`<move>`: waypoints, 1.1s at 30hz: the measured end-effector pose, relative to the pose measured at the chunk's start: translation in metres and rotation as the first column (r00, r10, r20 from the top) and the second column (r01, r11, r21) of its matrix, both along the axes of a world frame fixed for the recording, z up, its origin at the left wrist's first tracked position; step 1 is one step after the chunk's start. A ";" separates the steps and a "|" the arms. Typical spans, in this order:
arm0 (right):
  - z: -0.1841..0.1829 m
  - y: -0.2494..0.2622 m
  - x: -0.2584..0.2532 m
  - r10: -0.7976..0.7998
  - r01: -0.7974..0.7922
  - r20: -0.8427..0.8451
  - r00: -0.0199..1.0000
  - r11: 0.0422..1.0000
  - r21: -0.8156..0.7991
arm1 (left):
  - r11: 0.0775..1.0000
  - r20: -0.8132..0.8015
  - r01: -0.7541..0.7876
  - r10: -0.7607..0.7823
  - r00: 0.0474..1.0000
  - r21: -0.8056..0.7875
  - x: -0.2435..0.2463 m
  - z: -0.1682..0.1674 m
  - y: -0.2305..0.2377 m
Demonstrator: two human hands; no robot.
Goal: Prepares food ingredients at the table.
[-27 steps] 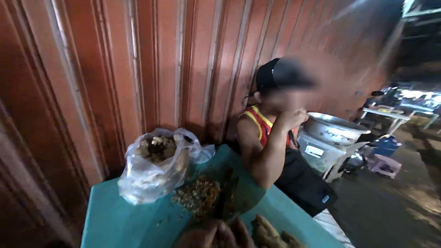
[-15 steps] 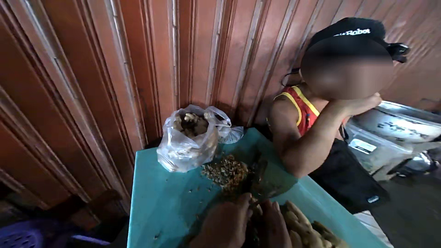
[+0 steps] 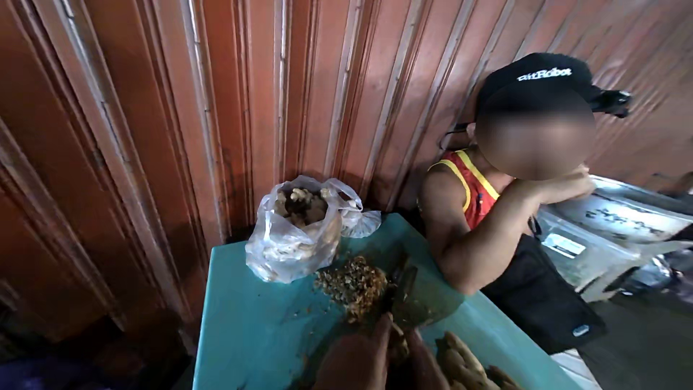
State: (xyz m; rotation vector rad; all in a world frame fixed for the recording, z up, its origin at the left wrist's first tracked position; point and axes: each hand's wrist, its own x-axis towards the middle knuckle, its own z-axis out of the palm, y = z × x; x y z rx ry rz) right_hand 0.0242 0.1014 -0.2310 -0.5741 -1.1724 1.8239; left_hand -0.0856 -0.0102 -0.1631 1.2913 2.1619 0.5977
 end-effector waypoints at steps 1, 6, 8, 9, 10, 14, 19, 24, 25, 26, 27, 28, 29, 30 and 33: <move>-0.006 0.003 0.000 -0.005 0.004 0.054 0.999 1.000 0.017 | 1.000 -0.011 -0.005 0.005 1.000 -0.005 0.001 0.000 0.000; -0.026 0.008 -0.008 -0.043 0.025 0.187 0.981 0.995 0.097 | 0.994 -0.079 0.023 -0.015 0.997 0.109 0.000 -0.014 0.001; -0.026 0.007 -0.010 -0.008 -0.014 0.172 0.985 0.992 0.125 | 0.990 -0.091 0.038 -0.025 0.996 0.139 -0.003 -0.018 0.001; -0.017 -0.001 -0.015 0.020 -0.042 0.180 0.984 0.992 0.123 | 0.988 -0.092 0.043 -0.029 0.995 0.151 -0.005 -0.020 0.001; -0.005 -0.011 -0.018 0.046 -0.068 0.182 0.982 0.991 0.116 | 0.983 -0.095 0.044 -0.027 0.995 0.181 -0.007 -0.022 0.000; 0.008 -0.024 -0.019 0.117 -0.125 0.178 0.977 0.992 0.031 | 0.986 -0.088 0.038 -0.024 0.996 0.164 -0.010 -0.023 -0.003; 0.012 -0.031 -0.019 0.077 -0.103 0.241 0.967 0.990 0.099 | 0.990 -0.059 0.038 -0.030 0.998 0.133 -0.005 -0.022 -0.002; 0.004 -0.027 -0.019 0.122 -0.133 0.178 0.976 0.990 0.050 | 0.996 -0.068 -0.086 0.086 0.994 0.001 -0.026 -0.021 -0.002; 0.007 -0.027 -0.019 0.148 -0.150 0.155 0.977 0.989 -0.001 | 0.994 -0.064 -0.110 0.109 0.992 -0.006 -0.029 -0.022 -0.002; 0.011 -0.027 -0.019 0.160 -0.155 0.140 0.977 0.987 -0.046 | 0.992 -0.059 -0.124 0.125 0.990 0.023 -0.030 -0.023 -0.002; 0.013 -0.025 -0.018 0.165 -0.156 0.131 0.978 0.985 -0.076 | 0.990 -0.054 -0.127 0.130 0.990 0.062 -0.030 -0.022 -0.003; 0.013 -0.022 -0.017 0.166 -0.157 0.123 0.978 0.984 -0.082 | 0.985 -0.063 -0.122 0.131 0.989 0.124 -0.028 -0.022 -0.003; 0.011 -0.020 -0.015 0.168 -0.160 0.109 0.980 0.984 -0.078 | 0.972 -0.074 -0.120 0.138 0.988 0.204 -0.025 -0.023 -0.004; 0.009 -0.019 -0.014 0.173 -0.166 0.090 0.981 0.983 -0.077 | 0.945 -0.087 -0.121 0.154 0.984 0.303 -0.021 -0.025 -0.005; 0.008 -0.016 -0.016 0.202 -0.196 0.045 0.978 0.974 -0.115 | 0.769 -0.154 -0.120 0.274 0.949 0.628 -0.015 -0.034 -0.006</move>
